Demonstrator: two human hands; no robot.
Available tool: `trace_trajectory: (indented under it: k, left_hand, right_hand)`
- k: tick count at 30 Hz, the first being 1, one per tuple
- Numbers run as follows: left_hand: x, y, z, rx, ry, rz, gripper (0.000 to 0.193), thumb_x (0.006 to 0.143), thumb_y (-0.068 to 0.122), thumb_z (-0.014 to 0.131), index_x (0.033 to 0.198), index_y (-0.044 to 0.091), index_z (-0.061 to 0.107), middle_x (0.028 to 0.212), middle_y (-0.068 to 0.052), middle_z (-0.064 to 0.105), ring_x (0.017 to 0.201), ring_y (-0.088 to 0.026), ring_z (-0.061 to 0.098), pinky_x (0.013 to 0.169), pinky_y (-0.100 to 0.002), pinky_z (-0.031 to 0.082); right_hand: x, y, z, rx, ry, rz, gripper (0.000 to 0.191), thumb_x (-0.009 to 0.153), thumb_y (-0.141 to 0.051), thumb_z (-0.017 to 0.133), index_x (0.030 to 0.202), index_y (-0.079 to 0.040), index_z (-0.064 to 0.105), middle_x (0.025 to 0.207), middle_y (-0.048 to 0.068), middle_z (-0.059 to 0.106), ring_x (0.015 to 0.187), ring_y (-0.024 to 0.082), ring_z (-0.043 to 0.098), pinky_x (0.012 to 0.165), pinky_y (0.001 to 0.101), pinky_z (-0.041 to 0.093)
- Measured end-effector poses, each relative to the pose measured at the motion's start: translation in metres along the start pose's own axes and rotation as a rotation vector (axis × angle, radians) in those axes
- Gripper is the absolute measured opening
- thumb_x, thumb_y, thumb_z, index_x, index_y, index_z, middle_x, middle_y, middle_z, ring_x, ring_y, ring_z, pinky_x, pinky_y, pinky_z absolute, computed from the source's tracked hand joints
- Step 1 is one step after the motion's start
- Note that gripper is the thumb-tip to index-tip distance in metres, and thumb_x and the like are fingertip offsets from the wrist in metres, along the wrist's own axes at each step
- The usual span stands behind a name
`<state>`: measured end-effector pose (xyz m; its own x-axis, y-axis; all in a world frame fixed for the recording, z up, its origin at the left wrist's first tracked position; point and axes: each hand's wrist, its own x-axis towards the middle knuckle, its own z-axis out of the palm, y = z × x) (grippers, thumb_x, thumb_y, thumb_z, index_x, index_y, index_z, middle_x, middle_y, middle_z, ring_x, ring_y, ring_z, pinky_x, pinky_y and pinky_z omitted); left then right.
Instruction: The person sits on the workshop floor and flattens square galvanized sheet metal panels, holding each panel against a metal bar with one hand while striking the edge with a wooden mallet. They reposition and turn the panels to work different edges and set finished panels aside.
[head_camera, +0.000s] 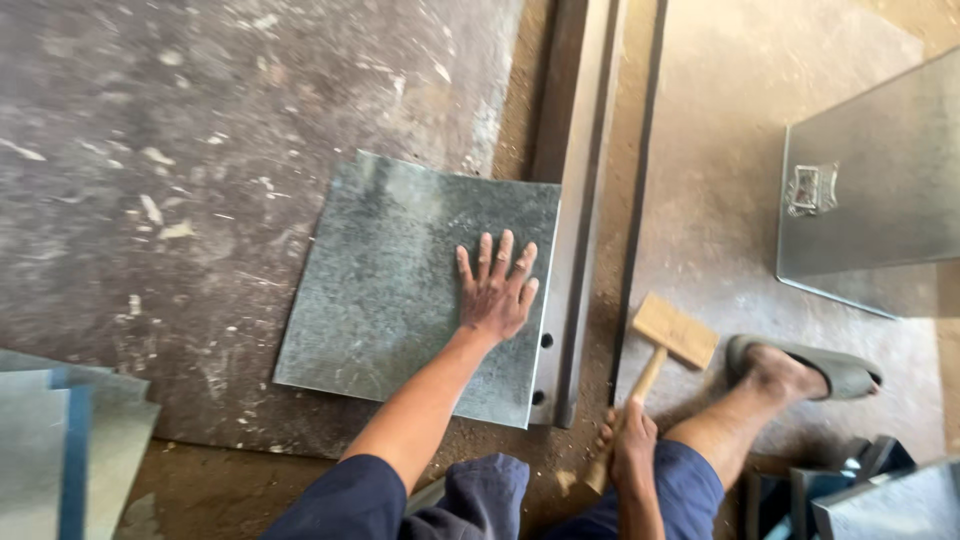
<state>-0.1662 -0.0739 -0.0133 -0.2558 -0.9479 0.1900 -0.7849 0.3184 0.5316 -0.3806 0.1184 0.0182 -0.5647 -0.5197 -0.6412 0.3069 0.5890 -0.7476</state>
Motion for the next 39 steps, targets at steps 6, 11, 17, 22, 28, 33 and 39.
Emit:
trace_trajectory:
  k: [6, 11, 17, 22, 28, 33, 39]
  left_hand:
    - [-0.019, -0.006, -0.028, -0.265, 0.043, 0.080, 0.050, 0.097, 0.035, 0.059, 0.141, 0.012, 0.058, 0.156, -0.018, 0.048, 0.152, -0.039, 0.034, 0.126, -0.061, 0.013]
    - [-0.150, -0.022, -0.072, -0.712, 0.006, -0.066, 0.027, 0.100, 0.023, 0.061, 0.111, 0.000, 0.070, 0.089, -0.012, 0.072, 0.077, -0.021, 0.071, 0.069, -0.036, 0.058]
    - [-0.270, -0.056, -0.079, -1.081, -0.456, -0.562, 0.026, 0.099, 0.029, 0.072, 0.105, 0.003, 0.074, 0.095, 0.000, 0.075, 0.090, -0.007, 0.067, 0.081, -0.028, 0.055]
    - [-0.239, -0.057, -0.080, -1.150, -0.354, -1.035, 0.043, 0.099, 0.043, 0.070, 0.093, 0.000, 0.073, 0.088, -0.007, 0.073, 0.077, -0.014, 0.068, 0.068, -0.035, 0.053]
    - [-0.186, -0.023, -0.098, -1.202, -0.417, -0.970, 0.043, 0.098, 0.042, 0.070, 0.102, -0.001, 0.072, 0.089, -0.010, 0.071, 0.075, -0.020, 0.067, 0.068, -0.034, 0.055]
    - [-0.138, -0.018, -0.094, -1.105, -0.132, -0.936, 0.050, 0.089, 0.032, 0.077, 0.129, 0.011, 0.055, 0.113, -0.003, 0.068, 0.099, -0.016, 0.063, 0.077, -0.041, 0.052]
    - [-0.105, -0.042, -0.100, -0.882, 0.103, -0.735, 0.049, 0.081, 0.038, 0.078, 0.112, 0.001, 0.070, 0.097, -0.013, 0.075, 0.086, -0.022, 0.070, 0.074, -0.040, 0.057]
  right_hand:
    - [-0.001, 0.009, -0.050, -1.174, 0.356, -1.084, 0.045, 0.090, -0.042, 0.068, 0.086, 0.003, 0.064, 0.122, 0.027, 0.071, 0.114, 0.042, 0.069, 0.100, 0.0414, 0.053]
    - [-0.041, 0.008, 0.014, -0.622, -0.152, -0.430, 0.047, 0.093, -0.036, 0.067, 0.122, 0.001, 0.070, 0.100, 0.025, 0.078, 0.092, 0.034, 0.077, 0.082, 0.0407, 0.058]
    - [-0.052, 0.005, 0.086, -0.748, -0.289, -0.401, 0.056, 0.090, -0.044, 0.073, 0.119, 0.004, 0.072, 0.092, 0.023, 0.080, 0.080, 0.027, 0.077, 0.075, 0.0378, 0.060]
    - [-0.035, 0.000, 0.074, -0.695, -0.339, -0.386, 0.063, 0.081, -0.047, 0.082, 0.107, 0.010, 0.075, 0.087, 0.024, 0.077, 0.073, 0.031, 0.077, 0.068, 0.0410, 0.060]
    - [-0.053, 0.018, 0.049, -0.430, -0.283, -0.301, 0.041, 0.082, -0.029, 0.080, 0.105, 0.003, 0.073, 0.084, 0.022, 0.078, 0.070, 0.029, 0.078, 0.064, 0.0421, 0.064]
    - [-0.097, 0.064, 0.042, -0.434, -0.441, -0.312, 0.025, 0.083, -0.014, 0.079, 0.104, -0.002, 0.072, 0.082, 0.020, 0.080, 0.067, 0.028, 0.079, 0.062, 0.0431, 0.066]
    - [-0.089, 0.050, 0.010, -0.439, -0.347, -0.761, 0.023, 0.084, -0.005, 0.078, 0.105, 0.000, 0.072, 0.088, 0.016, 0.076, 0.078, 0.025, 0.078, 0.067, 0.0328, 0.064]
